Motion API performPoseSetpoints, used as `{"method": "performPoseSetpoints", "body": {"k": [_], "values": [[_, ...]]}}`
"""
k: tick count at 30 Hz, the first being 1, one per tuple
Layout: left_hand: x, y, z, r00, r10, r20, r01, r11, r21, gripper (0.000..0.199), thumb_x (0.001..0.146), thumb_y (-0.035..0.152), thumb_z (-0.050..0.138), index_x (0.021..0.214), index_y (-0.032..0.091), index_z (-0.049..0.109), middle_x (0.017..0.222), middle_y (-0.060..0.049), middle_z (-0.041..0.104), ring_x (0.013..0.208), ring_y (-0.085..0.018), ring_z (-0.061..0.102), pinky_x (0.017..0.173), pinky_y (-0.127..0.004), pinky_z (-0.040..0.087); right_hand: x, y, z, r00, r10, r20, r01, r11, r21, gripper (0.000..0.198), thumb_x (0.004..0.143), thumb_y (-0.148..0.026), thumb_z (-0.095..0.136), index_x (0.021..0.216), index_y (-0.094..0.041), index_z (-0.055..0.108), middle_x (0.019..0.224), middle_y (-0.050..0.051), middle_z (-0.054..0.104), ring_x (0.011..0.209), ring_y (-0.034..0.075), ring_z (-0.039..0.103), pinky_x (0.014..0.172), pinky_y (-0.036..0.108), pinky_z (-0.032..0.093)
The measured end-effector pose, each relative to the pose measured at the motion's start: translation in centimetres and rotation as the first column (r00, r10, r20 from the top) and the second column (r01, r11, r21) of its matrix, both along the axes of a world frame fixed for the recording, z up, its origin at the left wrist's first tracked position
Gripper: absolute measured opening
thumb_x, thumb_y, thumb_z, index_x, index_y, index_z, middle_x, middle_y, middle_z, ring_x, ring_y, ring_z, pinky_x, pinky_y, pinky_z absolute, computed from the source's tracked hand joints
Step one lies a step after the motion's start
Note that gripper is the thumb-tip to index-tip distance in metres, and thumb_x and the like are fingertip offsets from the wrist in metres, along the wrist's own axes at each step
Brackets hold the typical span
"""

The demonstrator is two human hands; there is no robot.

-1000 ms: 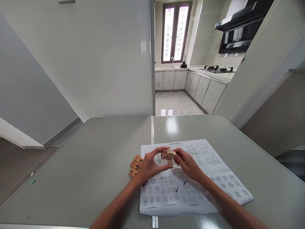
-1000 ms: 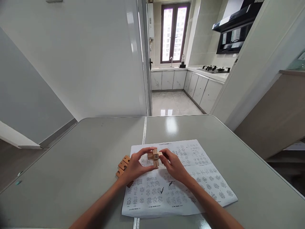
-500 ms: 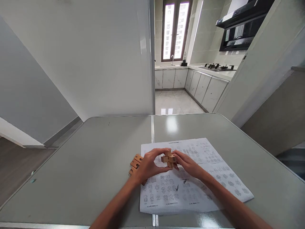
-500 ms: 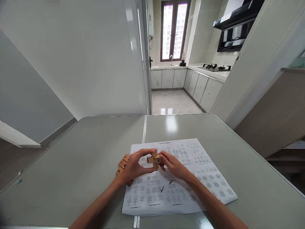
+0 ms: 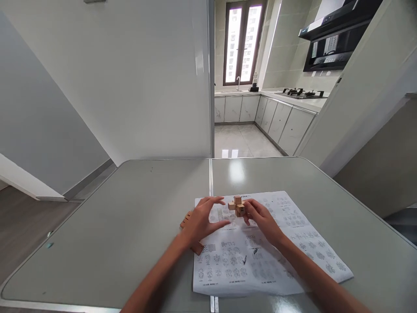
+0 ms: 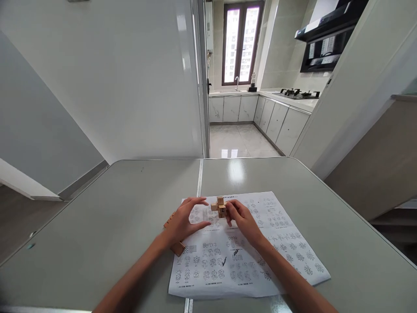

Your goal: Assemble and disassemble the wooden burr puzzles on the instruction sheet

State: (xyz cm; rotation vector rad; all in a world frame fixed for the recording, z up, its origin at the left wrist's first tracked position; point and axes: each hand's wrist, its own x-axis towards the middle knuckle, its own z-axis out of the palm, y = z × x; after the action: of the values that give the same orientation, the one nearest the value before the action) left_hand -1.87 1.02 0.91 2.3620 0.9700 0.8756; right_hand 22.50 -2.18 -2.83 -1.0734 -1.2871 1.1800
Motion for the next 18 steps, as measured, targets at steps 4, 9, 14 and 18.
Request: {"method": "performPoseSetpoints", "body": {"k": [4,9,14,18], "values": [[-3.5,0.9,0.1,0.994,-0.043,-0.1,0.04,0.999,-0.031,0.022,0.096,0.044,0.065,0.11,0.027,0.068,0.11,-0.004,0.073,0.109,-0.025,0.064,0.098,-0.041,0.051,1.0,0.6,-0.3,0.973,-0.219,0.077,0.215,0.975,0.052,0.049,0.096,-0.067,0.055,0.099,-0.019,0.064,0.082,0.006,0.069,0.059,0.016,0.054,0.058,0.031,0.05],[-7.0,0.4,-0.5,0.98,-0.01,-0.2,0.003,0.999,-0.039,0.029,0.105,0.043,0.045,0.113,0.025,0.066,0.11,-0.007,0.071,0.101,-0.025,0.062,0.092,-0.04,0.05,3.2,1.1,-1.0,0.884,-0.402,0.238,0.386,0.916,0.111,0.053,0.091,-0.071,0.057,0.098,-0.019,0.065,0.076,0.005,0.072,0.057,0.018,0.06,0.061,0.032,0.052],[-7.3,-0.2,-1.2,0.967,-0.04,-0.251,0.052,0.998,0.042,0.03,0.104,0.044,0.043,0.115,0.024,0.064,0.113,-0.009,0.069,0.103,-0.026,0.061,0.094,-0.042,0.048,5.7,1.5,-1.6,0.733,-0.521,0.438,0.506,0.847,0.161,0.056,0.091,-0.072,0.056,0.103,-0.019,0.066,0.091,0.011,0.077,0.067,0.023,0.069,0.062,0.033,0.054],[-6.8,-0.3,-1.6,0.96,-0.014,-0.28,0.046,0.993,0.106,0.029,0.105,0.04,0.042,0.105,0.024,0.066,0.108,-0.009,0.068,0.097,-0.025,0.06,0.089,-0.04,0.049,6.7,1.7,-1.9,0.621,-0.584,0.523,0.558,0.798,0.228,0.055,0.09,-0.072,0.054,0.102,-0.02,0.066,0.096,0.012,0.078,0.073,0.025,0.072,0.067,0.034,0.054]]}}
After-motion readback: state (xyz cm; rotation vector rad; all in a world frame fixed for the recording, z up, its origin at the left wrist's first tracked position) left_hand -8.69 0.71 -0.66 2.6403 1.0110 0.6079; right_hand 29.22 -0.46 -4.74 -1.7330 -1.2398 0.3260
